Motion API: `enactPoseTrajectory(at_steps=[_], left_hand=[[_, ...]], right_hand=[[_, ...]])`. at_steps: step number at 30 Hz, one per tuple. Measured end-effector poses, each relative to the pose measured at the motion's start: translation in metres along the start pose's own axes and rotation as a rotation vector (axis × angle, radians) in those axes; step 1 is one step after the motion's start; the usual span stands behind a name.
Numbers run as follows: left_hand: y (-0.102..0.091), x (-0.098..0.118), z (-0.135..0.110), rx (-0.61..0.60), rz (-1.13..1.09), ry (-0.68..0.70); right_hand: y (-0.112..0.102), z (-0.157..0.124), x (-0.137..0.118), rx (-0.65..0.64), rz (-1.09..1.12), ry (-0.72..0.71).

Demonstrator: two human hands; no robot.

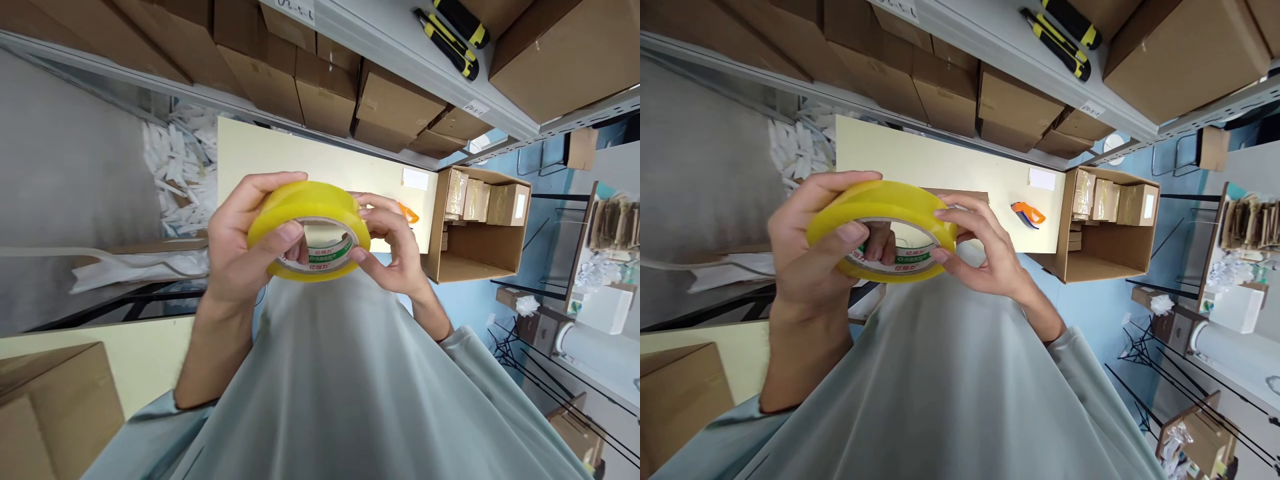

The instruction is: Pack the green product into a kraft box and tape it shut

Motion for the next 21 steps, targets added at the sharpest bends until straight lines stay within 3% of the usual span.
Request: enactPoseTrajectory(at_steps=[5, 9, 14, 16, 21], left_hand=[[-0.003, 0.007, -0.008, -0.005, 0.038, -0.011], [-0.001, 0.014, -0.007, -0.020, 0.046, 0.036], [0.002, 0.013, -0.004, -0.078, -0.034, 0.142], [0.000, 0.011, -0.005, -0.099, -0.093, 0.105], [-0.004, 0.003, -0.009, -0.087, -0.169, 0.026]], right_hand=[[-0.004, -0.001, 0.002, 0.009, 0.068, -0.206], [-0.009, 0.004, -0.001, -0.004, -0.031, -0.152], [-0.010, 0.010, -0.008, 0.025, 0.146, -0.312], [-0.007, 0.010, -0.008, 0.052, 0.186, -0.283], [0.005, 0.003, -0.001, 0.129, 0.264, -0.007]])
Point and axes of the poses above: each hand's wrist, its own z-axis towards the middle knuckle, its own y-axis out of the palm, x = y × z, the point moved 1 cm from there along z, towards the middle knuckle, and after that the axes turned 2 degrees about -z, right-handed, at the moved point
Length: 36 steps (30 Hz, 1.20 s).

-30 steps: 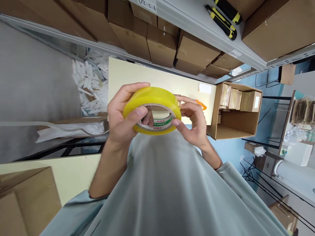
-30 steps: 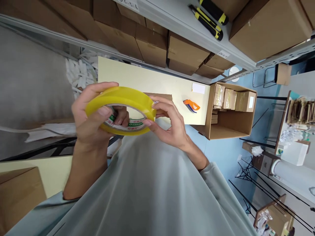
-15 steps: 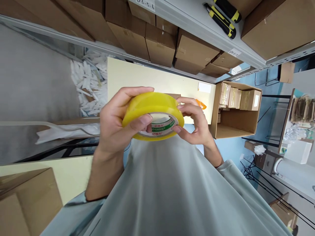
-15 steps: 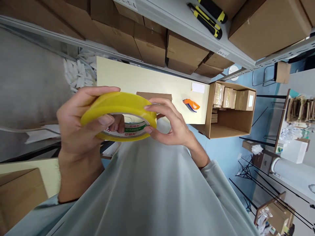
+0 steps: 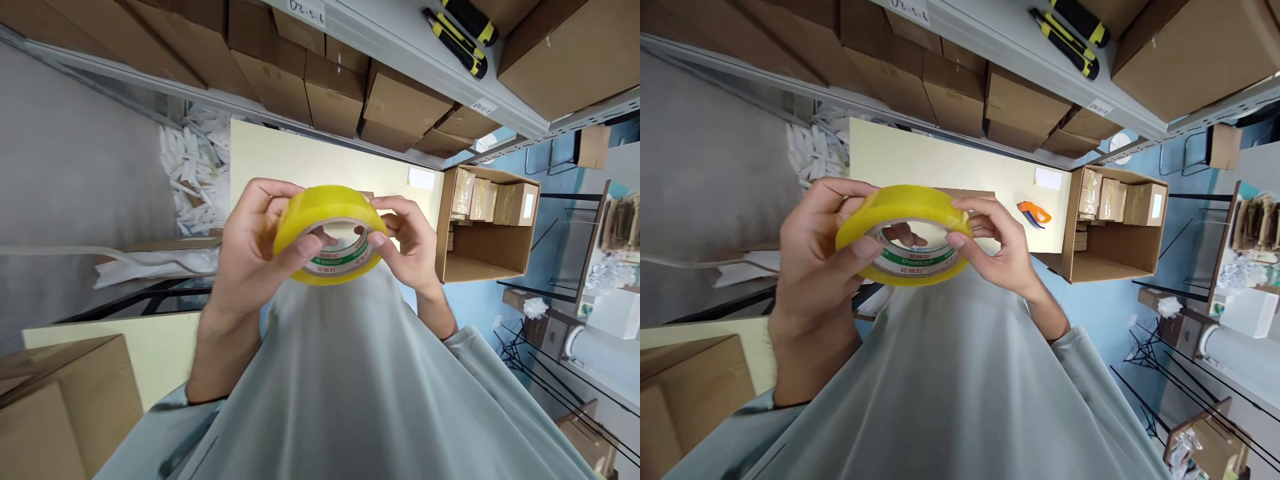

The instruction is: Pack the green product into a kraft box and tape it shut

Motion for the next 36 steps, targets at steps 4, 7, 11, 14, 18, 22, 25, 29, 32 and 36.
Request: enactPoseTrajectory(at_steps=[4, 7, 11, 14, 18, 22, 25, 29, 32, 36], left_hand=[[0.003, -0.012, -0.002, 0.066, -0.046, 0.069], [0.007, -0.015, -0.004, 0.067, -0.059, 0.123], [0.005, -0.012, -0.007, 0.020, -0.051, 0.076], [0.001, -0.008, -0.008, -0.030, -0.072, 0.082], [0.001, -0.001, -0.011, -0.070, -0.069, 0.059], [0.004, 0.006, -0.013, -0.095, -0.045, 0.030], [0.005, 0.008, -0.011, -0.122, -0.013, 0.076], [0.005, 0.010, -0.009, -0.123, -0.001, 0.133], [0.004, 0.012, -0.011, -0.074, -0.009, 0.088], [0.002, 0.014, -0.013, -0.028, 0.003, 0.054]], right_hand=[[0.001, -0.005, 0.008, 0.035, 0.058, 0.074], [-0.001, -0.007, 0.008, -0.003, 0.047, 0.105], [-0.007, -0.007, 0.000, -0.088, 0.062, 0.082], [-0.010, -0.005, -0.005, -0.133, 0.073, 0.048], [-0.012, -0.003, -0.010, -0.200, 0.074, 0.002], [-0.014, 0.000, -0.015, -0.242, 0.075, -0.060], [-0.013, 0.000, -0.018, -0.213, 0.061, -0.063], [-0.008, -0.003, -0.015, -0.114, 0.064, -0.082], [-0.002, -0.008, -0.008, -0.018, 0.061, -0.091], [0.001, -0.009, -0.003, 0.000, 0.037, -0.095]])
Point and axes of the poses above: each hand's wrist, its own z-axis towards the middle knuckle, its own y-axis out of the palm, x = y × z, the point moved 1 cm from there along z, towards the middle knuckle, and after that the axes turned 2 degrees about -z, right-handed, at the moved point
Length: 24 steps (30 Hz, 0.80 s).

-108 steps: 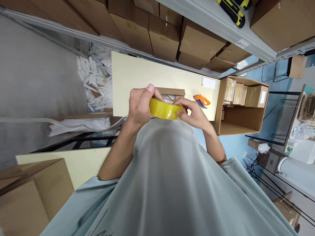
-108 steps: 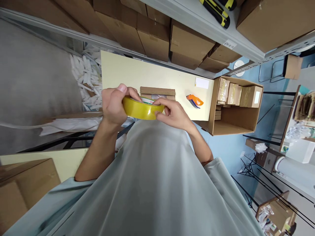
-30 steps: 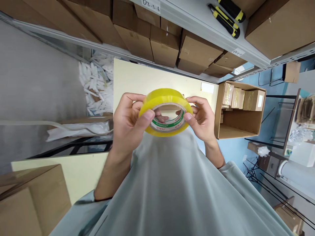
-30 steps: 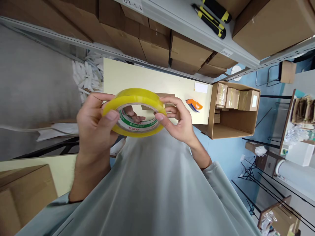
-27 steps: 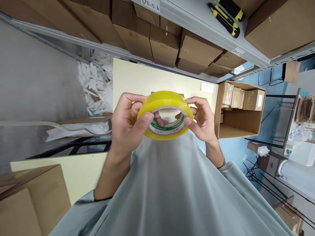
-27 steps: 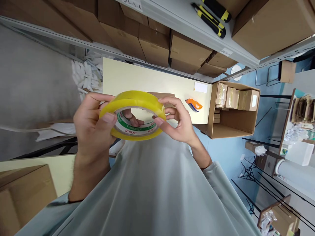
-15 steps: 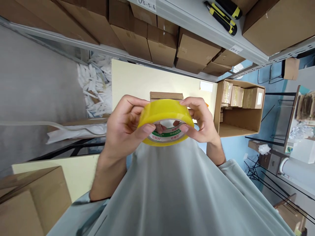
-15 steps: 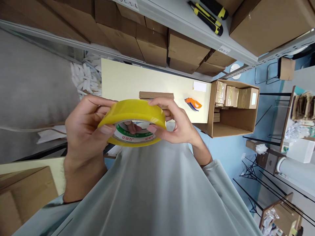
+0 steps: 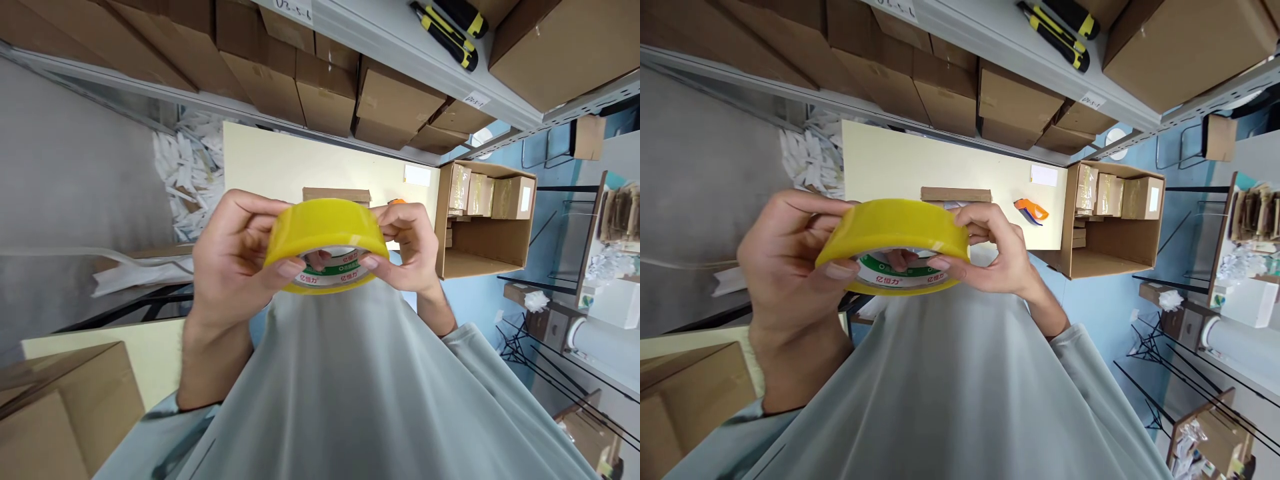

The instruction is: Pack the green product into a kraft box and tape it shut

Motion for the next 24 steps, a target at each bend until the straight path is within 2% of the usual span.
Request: enactPoseTrajectory(at_steps=[5, 10, 14, 17, 20, 24], left_hand=[[0.001, -0.001, 0.002, -0.039, -0.001, 0.076], [0.001, -0.002, 0.002, -0.076, -0.013, 0.015], [0.000, -0.003, 0.005, -0.133, 0.028, -0.029], [0.000, -0.005, 0.007, -0.183, 0.045, -0.004], [0.000, -0.003, 0.008, -0.221, 0.083, 0.014], [0.000, -0.001, 0.010, -0.167, 0.091, -0.028]], right_hand=[[-0.008, 0.003, -0.008, -0.125, -0.093, -0.021], [-0.018, 0.005, -0.016, -0.262, -0.195, 0.018], [-0.022, 0.014, -0.020, -0.383, -0.238, -0.078], [-0.020, 0.022, -0.023, -0.425, -0.245, -0.178], [-0.016, 0.023, -0.025, -0.356, -0.206, -0.243], [-0.009, 0.013, -0.016, -0.166, -0.219, -0.152]])
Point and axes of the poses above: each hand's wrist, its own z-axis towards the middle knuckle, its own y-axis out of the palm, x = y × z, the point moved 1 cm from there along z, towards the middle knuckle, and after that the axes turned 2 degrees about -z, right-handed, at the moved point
